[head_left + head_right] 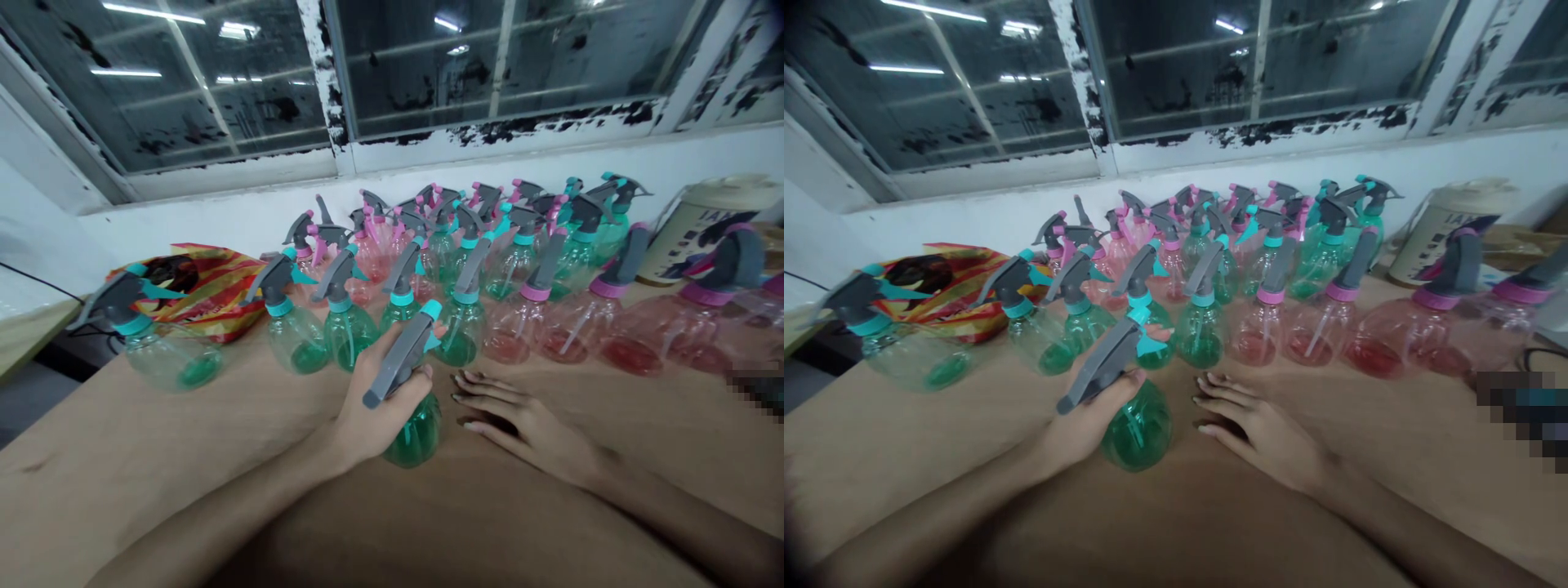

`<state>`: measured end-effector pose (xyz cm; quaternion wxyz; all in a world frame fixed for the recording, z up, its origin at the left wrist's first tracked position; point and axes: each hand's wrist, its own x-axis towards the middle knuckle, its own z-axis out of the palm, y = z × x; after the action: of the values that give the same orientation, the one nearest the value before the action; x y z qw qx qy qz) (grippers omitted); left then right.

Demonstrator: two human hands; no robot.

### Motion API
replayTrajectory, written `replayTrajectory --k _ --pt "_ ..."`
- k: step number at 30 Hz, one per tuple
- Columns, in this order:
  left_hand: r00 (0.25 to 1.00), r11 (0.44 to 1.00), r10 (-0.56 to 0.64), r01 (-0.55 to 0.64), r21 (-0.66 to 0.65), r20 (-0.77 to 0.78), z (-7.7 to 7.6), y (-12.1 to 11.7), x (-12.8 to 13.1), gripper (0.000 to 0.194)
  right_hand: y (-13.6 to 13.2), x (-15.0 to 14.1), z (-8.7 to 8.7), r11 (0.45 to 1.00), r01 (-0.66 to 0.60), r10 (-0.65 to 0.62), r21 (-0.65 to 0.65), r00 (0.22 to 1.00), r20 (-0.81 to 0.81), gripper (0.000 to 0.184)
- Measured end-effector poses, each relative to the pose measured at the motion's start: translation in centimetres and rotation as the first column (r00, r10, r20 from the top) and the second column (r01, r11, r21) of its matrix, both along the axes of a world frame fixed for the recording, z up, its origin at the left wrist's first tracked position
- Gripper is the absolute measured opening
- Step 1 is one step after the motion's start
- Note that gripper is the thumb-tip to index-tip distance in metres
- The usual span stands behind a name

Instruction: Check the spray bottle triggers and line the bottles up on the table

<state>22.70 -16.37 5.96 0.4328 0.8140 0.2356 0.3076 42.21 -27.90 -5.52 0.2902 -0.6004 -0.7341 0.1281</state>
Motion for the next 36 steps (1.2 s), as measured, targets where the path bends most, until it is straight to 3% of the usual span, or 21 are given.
replayTrajectory --k 8,15,22,27,36 --pt "0.999 0.999 0.023 -0.024 0.038 0.030 -0.40 0.13 0.02 0.009 0.05 -0.02 0.07 1.000 -0.001 0.001 -0.006 1.000 0.026 0.037" --pt "1.000 0.999 0.004 -0.004 0.042 0.017 -0.29 0.04 -0.01 0.020 0.10 -0.06 0.15 1.000 -0.007 0.007 0.001 0.999 0.050 0.039" --pt "1.000 0.997 0.020 -0.020 0.075 0.008 -0.33 0.11 -0.15 0.019 0.08 -0.24 0.61 1.000 -0.003 0.003 -0.006 0.997 0.077 0.039" --pt "0.999 0.998 0.046 -0.047 0.043 0.011 -0.68 0.14 -0.20 0.028 0.10 -0.22 0.28 1.000 0.001 -0.002 0.018 0.997 0.075 0.038" --pt "0.999 0.998 0.044 -0.043 -0.035 0.028 -0.95 0.21 0.05 0.013 0.12 -0.10 -0.03 0.998 -0.011 0.006 0.057 0.997 0.073 0.037"
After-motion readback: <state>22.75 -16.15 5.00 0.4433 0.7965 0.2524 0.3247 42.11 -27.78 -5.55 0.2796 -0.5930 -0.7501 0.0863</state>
